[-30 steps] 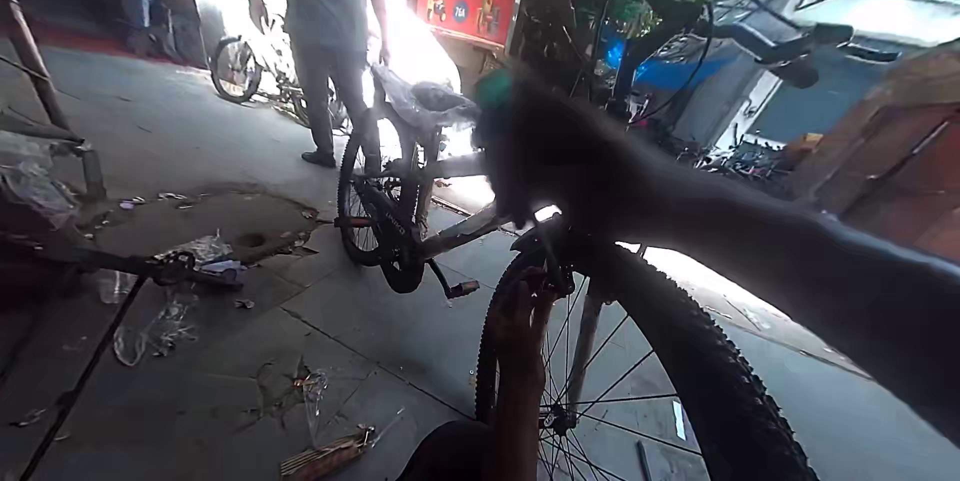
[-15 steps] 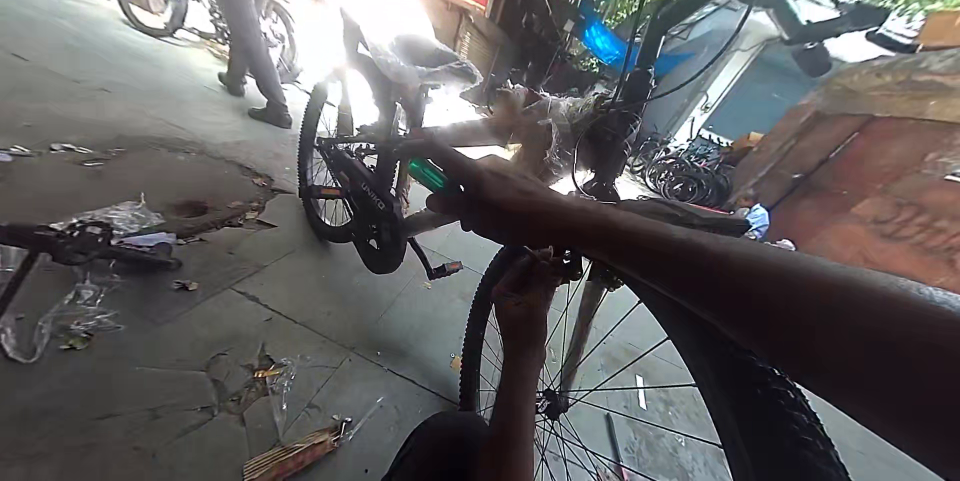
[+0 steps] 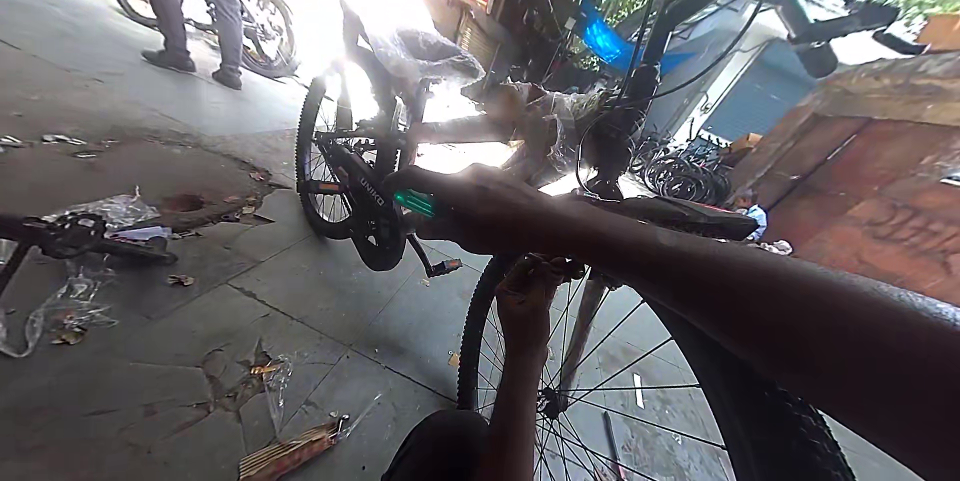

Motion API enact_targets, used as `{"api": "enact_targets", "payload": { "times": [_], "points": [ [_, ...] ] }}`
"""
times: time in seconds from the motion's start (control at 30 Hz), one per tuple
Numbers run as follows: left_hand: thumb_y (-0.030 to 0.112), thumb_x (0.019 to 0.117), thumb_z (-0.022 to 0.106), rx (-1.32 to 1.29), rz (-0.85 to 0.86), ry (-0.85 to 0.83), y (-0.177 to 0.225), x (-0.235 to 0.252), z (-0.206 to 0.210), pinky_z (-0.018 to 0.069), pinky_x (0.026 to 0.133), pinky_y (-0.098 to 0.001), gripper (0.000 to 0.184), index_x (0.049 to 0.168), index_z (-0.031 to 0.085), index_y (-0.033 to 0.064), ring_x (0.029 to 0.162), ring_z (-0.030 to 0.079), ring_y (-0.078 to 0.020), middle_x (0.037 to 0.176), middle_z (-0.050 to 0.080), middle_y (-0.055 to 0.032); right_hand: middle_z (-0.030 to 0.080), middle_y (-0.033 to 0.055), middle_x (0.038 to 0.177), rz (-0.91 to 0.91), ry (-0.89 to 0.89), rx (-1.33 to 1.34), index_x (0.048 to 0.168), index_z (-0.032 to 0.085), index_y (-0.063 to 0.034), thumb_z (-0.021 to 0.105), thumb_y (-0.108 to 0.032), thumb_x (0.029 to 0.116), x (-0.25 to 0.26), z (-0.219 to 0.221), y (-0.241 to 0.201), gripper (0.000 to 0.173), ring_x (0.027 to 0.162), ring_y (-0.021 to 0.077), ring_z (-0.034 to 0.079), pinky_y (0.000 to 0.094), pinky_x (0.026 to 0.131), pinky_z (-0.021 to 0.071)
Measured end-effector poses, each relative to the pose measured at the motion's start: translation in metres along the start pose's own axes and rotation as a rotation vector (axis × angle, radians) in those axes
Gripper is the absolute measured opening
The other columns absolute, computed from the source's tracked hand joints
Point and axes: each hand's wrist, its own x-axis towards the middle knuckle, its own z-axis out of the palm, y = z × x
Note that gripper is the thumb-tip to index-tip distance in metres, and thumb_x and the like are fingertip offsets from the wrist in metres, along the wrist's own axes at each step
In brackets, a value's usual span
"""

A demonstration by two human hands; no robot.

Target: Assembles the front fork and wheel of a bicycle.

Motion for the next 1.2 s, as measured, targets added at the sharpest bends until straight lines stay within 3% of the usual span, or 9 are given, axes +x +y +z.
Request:
{"api": "enact_targets", "payload": {
  "times": [0.1,0.27,0.33,0.53,0.7,0.8,1.0,1.1,1.2],
  "points": [
    [0.011,0.102,0.062,-0.028,0.032,0.017,-0.002,0.003,0.001,0.0618,0.081,-0.0309,0.015,0.111,0.073,0.0071,0.087,0.072,-0.0133,0.102,0.074,-0.0073,0.065,0.0015,0.075,-0.042,-0.029,-0.022,0.138,0.056,-0.026,0.058,-0.036,0.1041,0.005,0.002,-0.002,0.036,0.064,0.0196,0.063,0.044,0.061,0.0525],
    [0.019,0.1031,0.062,0.015,-0.007,0.012,-0.001,0.0,-0.001,0.0606,0.079,-0.0296,0.019,0.118,0.073,0.0143,0.088,0.071,-0.0111,0.107,0.073,-0.0041,0.068,0.0024,0.084,-0.064,-0.02,0.037,0.124,0.061,-0.0162,0.063,-0.022,0.1008,0.017,0.002,-0.009,0.024,0.073,0.0174,0.066,0.0405,0.067,0.0544],
    [0.02,0.1032,0.062,0.034,-0.016,0.019,-0.001,-0.001,-0.002,0.061,0.079,-0.0311,0.017,0.115,0.072,0.0146,0.086,0.071,-0.0109,0.103,0.073,-0.0028,0.07,0.0036,0.09,-0.058,-0.036,0.008,0.124,0.062,-0.0152,0.065,-0.019,0.0988,0.02,0.001,-0.014,0.026,0.08,0.0192,0.068,0.0422,0.073,0.0543],
    [0.017,0.103,0.061,0.05,-0.02,0.03,0.0,-0.002,-0.003,0.0607,0.077,-0.0295,0.013,0.109,0.072,0.013,0.082,0.07,-0.0093,0.096,0.072,-0.0016,0.071,0.0008,0.09,-0.027,-0.08,-0.016,0.126,0.064,-0.0207,0.067,-0.023,0.0974,0.024,0.009,-0.013,0.029,0.079,0.0171,0.068,0.0419,0.072,0.0549],
    [0.019,0.104,0.06,0.029,-0.018,-0.003,-0.001,-0.003,-0.006,0.0607,0.08,-0.0291,0.019,0.119,0.071,0.0154,0.087,0.07,-0.0092,0.105,0.072,-0.0012,0.071,0.0006,0.097,-0.022,-0.094,0.021,0.124,0.064,-0.0195,0.068,-0.023,0.098,0.024,0.007,-0.011,0.027,0.084,0.0155,0.068,0.0404,0.076,0.0547],
    [0.021,0.1037,0.061,0.051,-0.023,0.017,-0.001,-0.004,-0.005,0.0599,0.074,-0.0271,0.014,0.111,0.072,0.0157,0.079,0.069,-0.0071,0.094,0.072,-0.0001,0.07,-0.0017,0.089,-0.009,-0.054,-0.047,0.12,0.065,-0.0218,0.071,-0.027,0.095,0.025,0.01,-0.012,0.026,0.078,0.015,0.066,0.0406,0.071,0.0534],
    [0.02,0.1028,0.062,0.061,-0.033,0.018,0.0,-0.005,-0.006,0.0603,0.072,-0.0262,0.013,0.11,0.072,0.0167,0.078,0.069,-0.0067,0.094,0.072,0.001,0.067,0.0018,0.085,0.004,-0.038,-0.026,0.122,0.06,-0.0153,0.066,-0.018,0.0964,0.026,0.011,-0.015,0.027,0.077,0.0187,0.066,0.0425,0.07,0.0537],
    [0.023,0.1019,0.064,0.026,-0.059,0.04,-0.004,-0.008,-0.002,0.0593,0.079,-0.0289,0.014,0.113,0.073,0.0204,0.087,0.069,-0.0074,0.102,0.073,0.0036,0.064,0.0058,0.089,0.067,0.066,-0.033,0.115,0.056,-0.0095,0.061,-0.012,0.0936,0.034,0.019,-0.017,0.023,0.085,0.0227,0.066,0.0437,0.072,0.0533],
    [0.024,0.1029,0.062,0.046,-0.06,0.052,-0.012,-0.007,0.0,0.0566,0.089,-0.0329,0.021,0.123,0.068,0.022,0.103,0.066,-0.0089,0.12,0.068,0.0032,0.065,0.0074,0.097,0.105,0.158,0.026,0.121,0.056,-0.0091,0.062,-0.012,0.0963,0.034,0.033,-0.009,0.026,0.09,0.0227,0.067,0.0417,0.076,0.0554]
  ]
}}
